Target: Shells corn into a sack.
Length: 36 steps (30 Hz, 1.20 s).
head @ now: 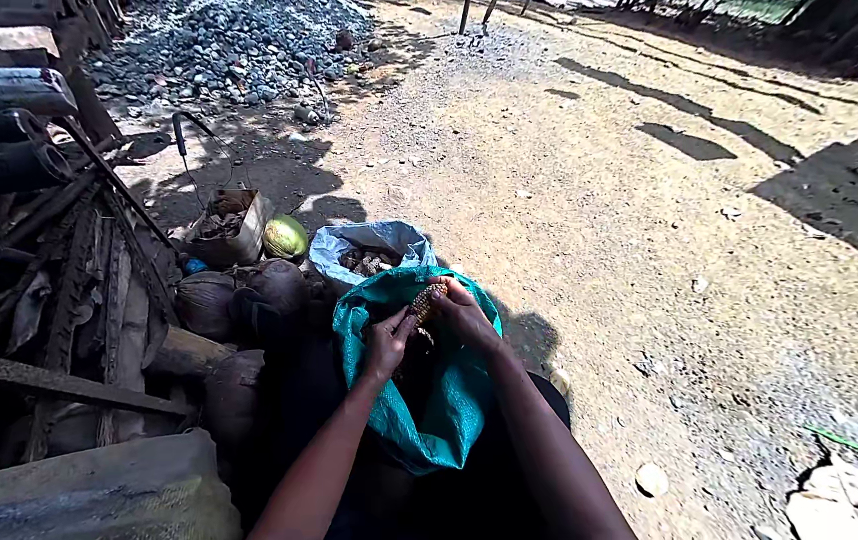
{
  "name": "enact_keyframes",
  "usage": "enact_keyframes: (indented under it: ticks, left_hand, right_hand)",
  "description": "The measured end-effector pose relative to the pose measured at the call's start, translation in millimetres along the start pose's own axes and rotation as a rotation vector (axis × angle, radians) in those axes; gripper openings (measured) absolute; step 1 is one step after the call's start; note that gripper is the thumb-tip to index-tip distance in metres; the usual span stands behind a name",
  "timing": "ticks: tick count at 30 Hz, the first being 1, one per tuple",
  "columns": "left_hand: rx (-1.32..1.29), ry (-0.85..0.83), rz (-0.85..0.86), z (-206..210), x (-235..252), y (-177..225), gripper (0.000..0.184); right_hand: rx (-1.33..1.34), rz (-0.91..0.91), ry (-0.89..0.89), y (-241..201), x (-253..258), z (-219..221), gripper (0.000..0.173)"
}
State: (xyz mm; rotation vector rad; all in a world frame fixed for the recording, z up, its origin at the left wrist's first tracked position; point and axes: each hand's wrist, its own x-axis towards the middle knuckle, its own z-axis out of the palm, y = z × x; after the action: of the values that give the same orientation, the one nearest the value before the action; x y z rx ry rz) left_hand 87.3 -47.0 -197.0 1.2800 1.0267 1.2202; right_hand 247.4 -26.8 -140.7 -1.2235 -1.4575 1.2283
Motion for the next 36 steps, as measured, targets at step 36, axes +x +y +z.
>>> enact_keyframes:
  ticks: [36]
  left_hand:
    - [-0.349, 0.149, -0.371, 11, 0, 12, 0.037]
  right_hand:
    - [-0.186, 0.102, 0.043, 5, 1, 12, 0.031]
